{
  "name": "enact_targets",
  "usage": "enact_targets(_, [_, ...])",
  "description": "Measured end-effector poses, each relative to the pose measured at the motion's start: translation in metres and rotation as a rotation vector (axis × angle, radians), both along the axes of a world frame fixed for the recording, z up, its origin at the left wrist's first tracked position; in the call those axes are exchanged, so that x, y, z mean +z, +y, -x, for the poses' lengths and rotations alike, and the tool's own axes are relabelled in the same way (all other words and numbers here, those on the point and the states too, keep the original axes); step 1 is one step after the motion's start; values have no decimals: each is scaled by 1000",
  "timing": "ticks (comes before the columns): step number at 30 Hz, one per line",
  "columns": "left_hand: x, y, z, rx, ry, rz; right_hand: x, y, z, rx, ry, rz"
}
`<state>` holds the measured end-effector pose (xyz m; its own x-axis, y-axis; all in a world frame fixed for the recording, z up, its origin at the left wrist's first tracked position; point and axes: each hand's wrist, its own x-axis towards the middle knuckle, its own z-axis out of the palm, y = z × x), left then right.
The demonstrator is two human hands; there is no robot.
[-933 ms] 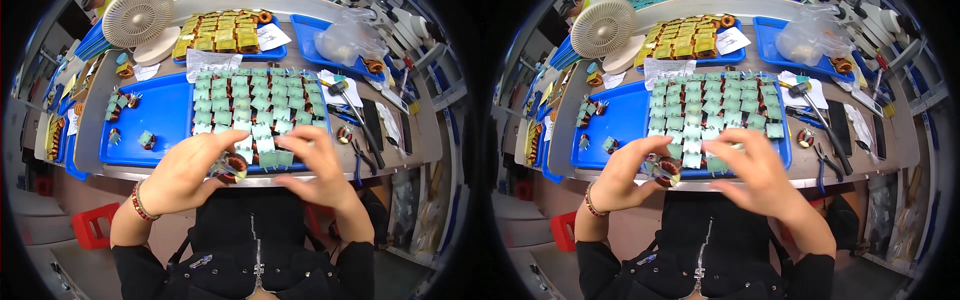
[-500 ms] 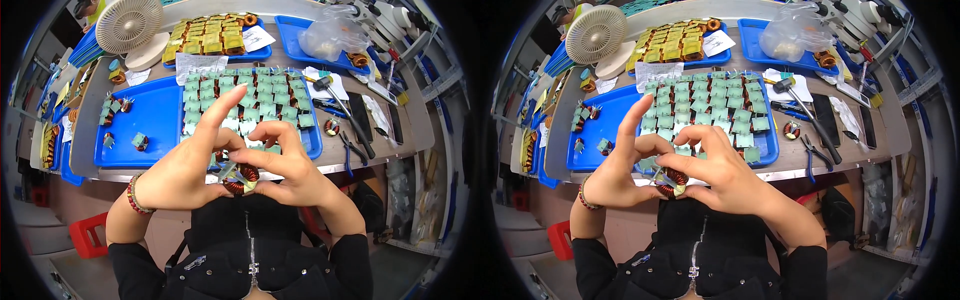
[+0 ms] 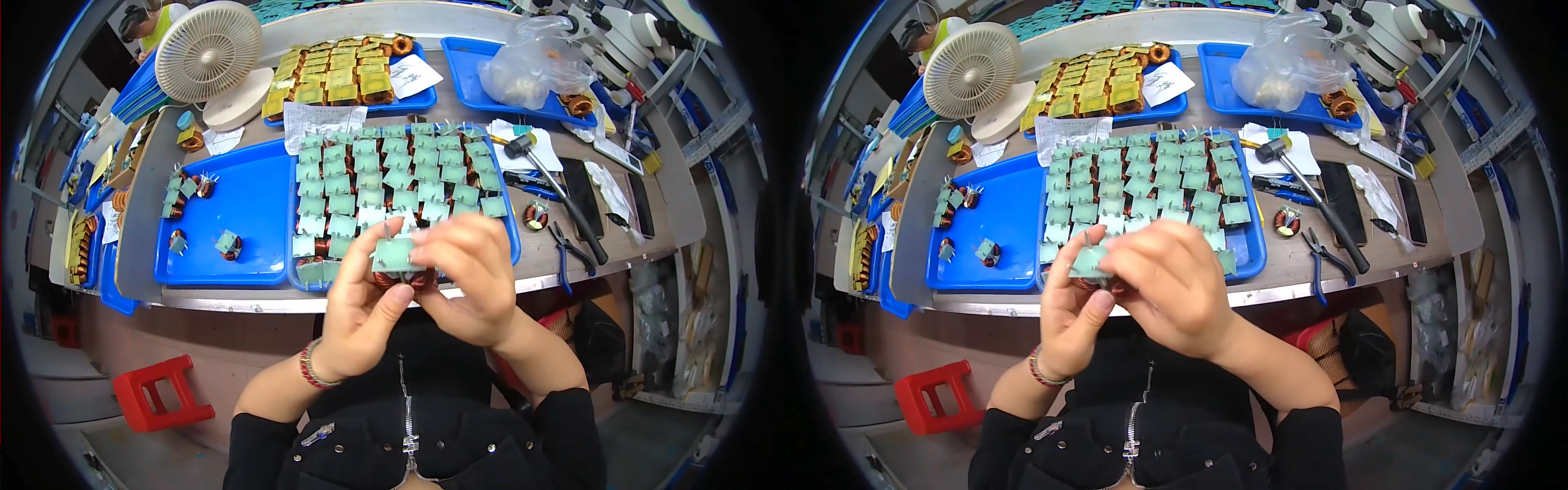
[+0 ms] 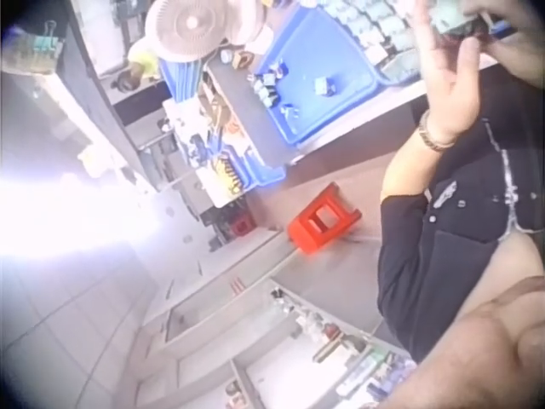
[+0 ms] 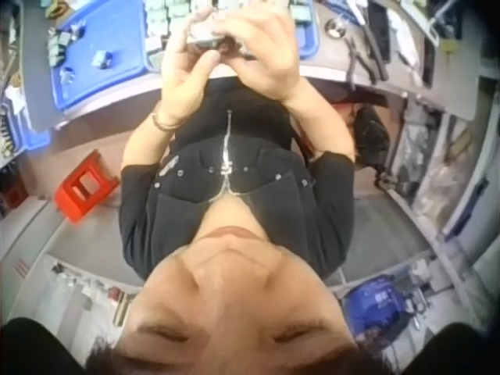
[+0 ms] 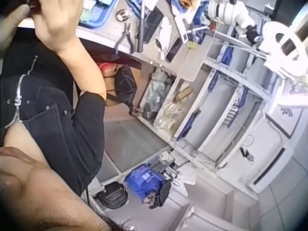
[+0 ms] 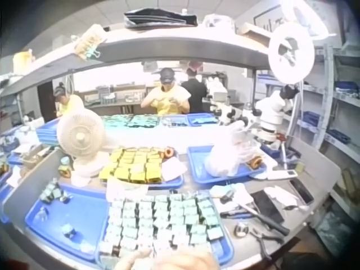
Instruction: Assembling small copper-coil transformers and trimming excess wire using pliers at a workbench.
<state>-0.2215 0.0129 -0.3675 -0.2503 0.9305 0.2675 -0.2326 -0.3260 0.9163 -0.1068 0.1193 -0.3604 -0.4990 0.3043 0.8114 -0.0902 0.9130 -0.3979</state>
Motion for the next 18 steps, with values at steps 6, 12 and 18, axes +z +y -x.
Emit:
enact_targets(6, [-6,13,-2,-5,-38,-59,-8,-4,2,-172,91,-117])
enact_targets(12, [-5,10,11,-241,-214,78,-13,5,-9,-25,18,200])
enact_targets(18, [-4,19,2,-392,-559,157,-31,4,-20,312,123,705])
